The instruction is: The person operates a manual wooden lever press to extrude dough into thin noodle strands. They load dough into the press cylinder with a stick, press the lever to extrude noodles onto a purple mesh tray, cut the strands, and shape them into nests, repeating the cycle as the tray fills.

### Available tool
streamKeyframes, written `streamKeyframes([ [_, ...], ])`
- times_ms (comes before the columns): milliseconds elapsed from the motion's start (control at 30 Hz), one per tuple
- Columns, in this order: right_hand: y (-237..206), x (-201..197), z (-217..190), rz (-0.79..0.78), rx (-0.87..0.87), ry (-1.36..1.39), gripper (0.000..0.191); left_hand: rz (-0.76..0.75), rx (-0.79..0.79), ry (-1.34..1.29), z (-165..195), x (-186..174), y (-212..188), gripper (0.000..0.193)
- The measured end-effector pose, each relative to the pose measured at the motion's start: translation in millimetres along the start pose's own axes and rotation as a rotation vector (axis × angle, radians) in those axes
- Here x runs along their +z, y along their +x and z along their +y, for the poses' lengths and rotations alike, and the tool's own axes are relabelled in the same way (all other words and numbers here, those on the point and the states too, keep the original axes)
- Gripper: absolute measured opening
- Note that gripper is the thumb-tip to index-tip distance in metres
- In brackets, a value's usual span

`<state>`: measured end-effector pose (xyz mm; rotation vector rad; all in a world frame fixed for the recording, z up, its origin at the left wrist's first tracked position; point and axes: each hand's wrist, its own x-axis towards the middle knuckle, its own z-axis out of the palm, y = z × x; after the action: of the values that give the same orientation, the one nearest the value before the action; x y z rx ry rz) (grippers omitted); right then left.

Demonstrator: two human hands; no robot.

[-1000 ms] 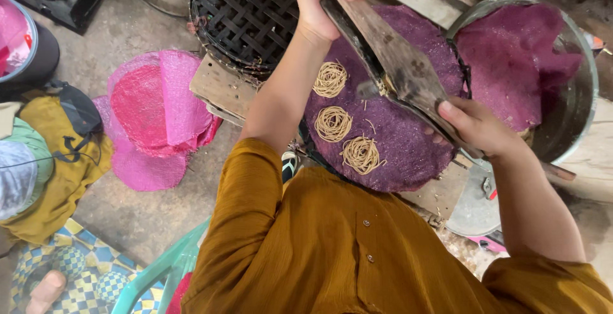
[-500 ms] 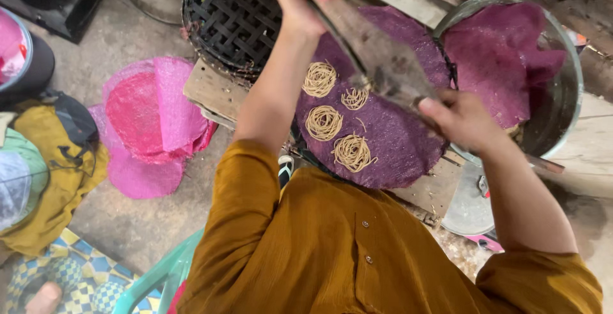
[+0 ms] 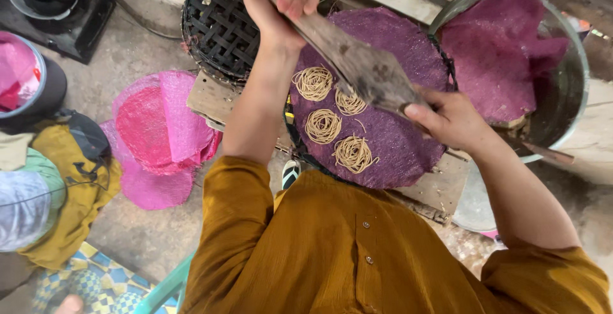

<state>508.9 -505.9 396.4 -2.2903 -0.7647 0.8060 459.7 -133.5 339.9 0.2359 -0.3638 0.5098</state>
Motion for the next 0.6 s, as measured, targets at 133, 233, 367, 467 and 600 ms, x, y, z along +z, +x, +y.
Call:
streamKeyframes([
  [133,-19.2,6.3,27.4,0.014,0.016,-0.104,0.054,0.025,0.005,0.089,-32.5,-9.1,-29.8,0.074],
  [233,-21.3,4.4,44.4,0.061,0.051,-0.183,0.055,0.072,-0.002,0.079,-60.9,-18.1,-32.6,0.076],
  [367,-6.5,3.1,56.9,0.133,-0.066,-0.274,0.060,0.088,-0.081,0.014,-68.2,-29.6,-20.2,0.072],
  [467,4.4,4.7,62.6,0.108,-0.054,-0.221,0.057,0.012,-0.128,0.006,-65.0,-30.9,-4.5,0.073],
  [600,7.1,0.7,70.5,0.069,0.003,0.016,0.051,0.161,-0.192,0.016,-61.0,-13.5,7.4,0.079],
])
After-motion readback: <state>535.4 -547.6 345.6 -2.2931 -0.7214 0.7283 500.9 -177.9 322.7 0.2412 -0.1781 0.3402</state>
